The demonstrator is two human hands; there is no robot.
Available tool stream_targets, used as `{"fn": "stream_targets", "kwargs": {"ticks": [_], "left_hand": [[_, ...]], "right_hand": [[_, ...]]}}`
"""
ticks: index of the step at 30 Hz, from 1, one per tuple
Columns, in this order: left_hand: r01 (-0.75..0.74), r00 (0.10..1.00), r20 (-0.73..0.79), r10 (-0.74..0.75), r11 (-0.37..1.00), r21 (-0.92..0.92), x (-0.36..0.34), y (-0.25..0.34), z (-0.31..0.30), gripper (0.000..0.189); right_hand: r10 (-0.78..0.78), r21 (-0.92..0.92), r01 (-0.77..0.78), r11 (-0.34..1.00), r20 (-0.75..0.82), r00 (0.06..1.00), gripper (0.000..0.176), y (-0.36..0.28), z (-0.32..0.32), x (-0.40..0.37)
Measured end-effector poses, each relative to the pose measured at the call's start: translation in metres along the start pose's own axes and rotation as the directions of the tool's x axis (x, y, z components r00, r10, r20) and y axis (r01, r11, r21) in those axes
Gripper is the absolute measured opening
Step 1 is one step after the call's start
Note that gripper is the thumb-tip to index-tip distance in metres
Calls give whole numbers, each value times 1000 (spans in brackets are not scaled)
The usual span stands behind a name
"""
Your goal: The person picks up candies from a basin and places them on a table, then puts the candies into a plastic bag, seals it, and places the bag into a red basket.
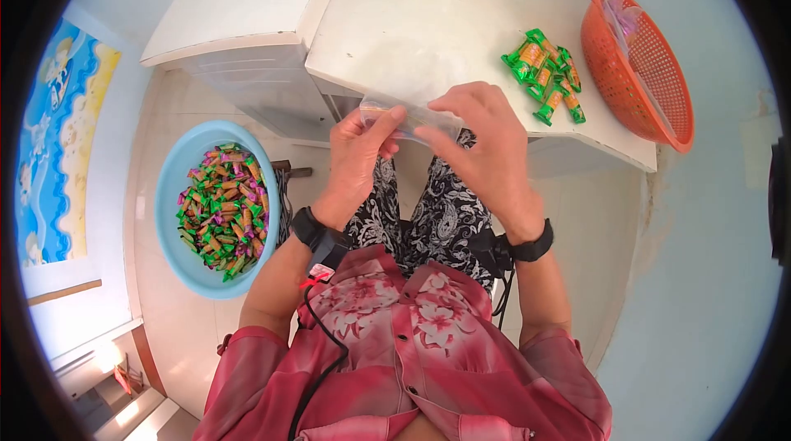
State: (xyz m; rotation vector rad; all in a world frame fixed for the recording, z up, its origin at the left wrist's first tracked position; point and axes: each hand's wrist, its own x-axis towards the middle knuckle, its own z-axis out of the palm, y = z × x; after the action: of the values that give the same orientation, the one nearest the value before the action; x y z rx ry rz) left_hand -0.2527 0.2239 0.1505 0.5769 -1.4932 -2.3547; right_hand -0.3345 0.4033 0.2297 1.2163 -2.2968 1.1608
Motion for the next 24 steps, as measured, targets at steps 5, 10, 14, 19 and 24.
{"fn": "stream_targets", "kwargs": {"ticks": [5, 10, 14, 19, 24], "left_hand": [[-37, 997, -65, 34, 999, -40, -5, 2, 17, 22], [-53, 998, -33, 51, 995, -87, -10, 9, 31, 23], [-104, 986, 130, 107, 994, -27, -8, 0, 25, 23], [-52, 991, 127, 38, 993, 107, -3, 3, 17, 21], [63, 994, 78, -77, 983, 170, -8, 24, 28, 26]], "right_hand": [[-56, -146, 58, 988, 19, 998, 29, 0, 2, -7], [-155, -265, 144, 953, -22, 988, 23, 4, 1, -4], [-189, -290, 154, 944, -98, 977, 16, 17, 9, -3], [-126, -148, 89, 985, -264, 956, 13, 28, 3, 14], [-152, -201, 102, 974, -253, 955, 14, 19, -5, 29]]}}
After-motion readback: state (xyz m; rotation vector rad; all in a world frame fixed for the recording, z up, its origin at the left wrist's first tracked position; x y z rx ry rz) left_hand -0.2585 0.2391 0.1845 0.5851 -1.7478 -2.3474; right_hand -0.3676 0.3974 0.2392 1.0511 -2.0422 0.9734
